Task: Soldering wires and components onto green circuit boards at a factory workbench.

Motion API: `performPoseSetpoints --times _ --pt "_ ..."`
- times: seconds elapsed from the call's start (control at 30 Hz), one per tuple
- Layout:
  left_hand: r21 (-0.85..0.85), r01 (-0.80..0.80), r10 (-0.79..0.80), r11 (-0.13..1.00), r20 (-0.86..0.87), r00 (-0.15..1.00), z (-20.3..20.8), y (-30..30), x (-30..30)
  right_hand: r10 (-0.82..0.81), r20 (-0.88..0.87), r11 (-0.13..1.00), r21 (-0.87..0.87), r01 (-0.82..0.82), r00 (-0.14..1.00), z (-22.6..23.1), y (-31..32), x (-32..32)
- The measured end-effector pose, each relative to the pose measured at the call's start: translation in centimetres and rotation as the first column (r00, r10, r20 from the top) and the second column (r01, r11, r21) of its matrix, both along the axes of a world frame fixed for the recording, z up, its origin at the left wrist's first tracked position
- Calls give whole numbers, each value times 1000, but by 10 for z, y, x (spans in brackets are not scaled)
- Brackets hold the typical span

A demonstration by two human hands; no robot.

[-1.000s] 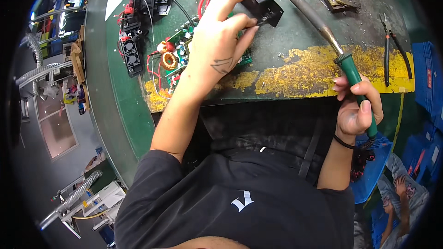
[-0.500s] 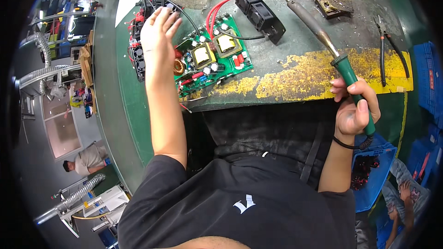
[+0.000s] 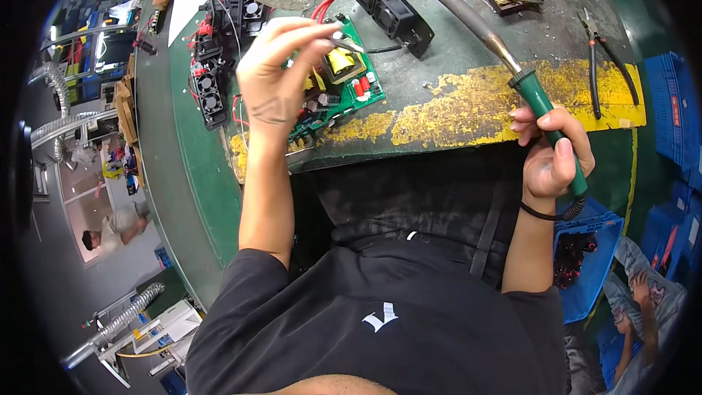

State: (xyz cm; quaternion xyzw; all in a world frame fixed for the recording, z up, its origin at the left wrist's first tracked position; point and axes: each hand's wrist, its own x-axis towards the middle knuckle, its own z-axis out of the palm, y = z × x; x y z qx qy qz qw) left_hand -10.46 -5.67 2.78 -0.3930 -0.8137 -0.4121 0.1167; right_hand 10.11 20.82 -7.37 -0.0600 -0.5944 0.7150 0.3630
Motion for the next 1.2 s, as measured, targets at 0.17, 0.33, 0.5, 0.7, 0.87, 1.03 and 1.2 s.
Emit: performPoseSetpoints --times 0.17,0.33,0.5,0.7,0.87,1.03,1.2 --pt "-131 18 -35 991 -129 991 -8 5 -2 26 -12 999 -25 -26 1000 -7 0 -3" --pt "-78 224 -236 972 -229 944 -10 19 -19 100 -27 989 -107 -103 995 -28 25 15" --pt "-47 286 -289 957 -233 929 -18 23 -16 51 28 996 -77 -48 998 -28 22 12" --pt "-42 297 -299 954 -213 930 -33 26 -9 102 39 994 -34 -101 994 -42 35 18" --pt "-74 292 -301 954 -211 930 -36 27 -9 179 -3 977 -118 -178 984 -33 41 30" --pt "-176 201 -218 964 -85 972 -30 28 -8 219 -93 973 -48 -224 971 8 22 54" --pt "-161 217 -236 963 -112 965 -19 19 -10 116 -75 991 75 -111 990 45 -13 72"
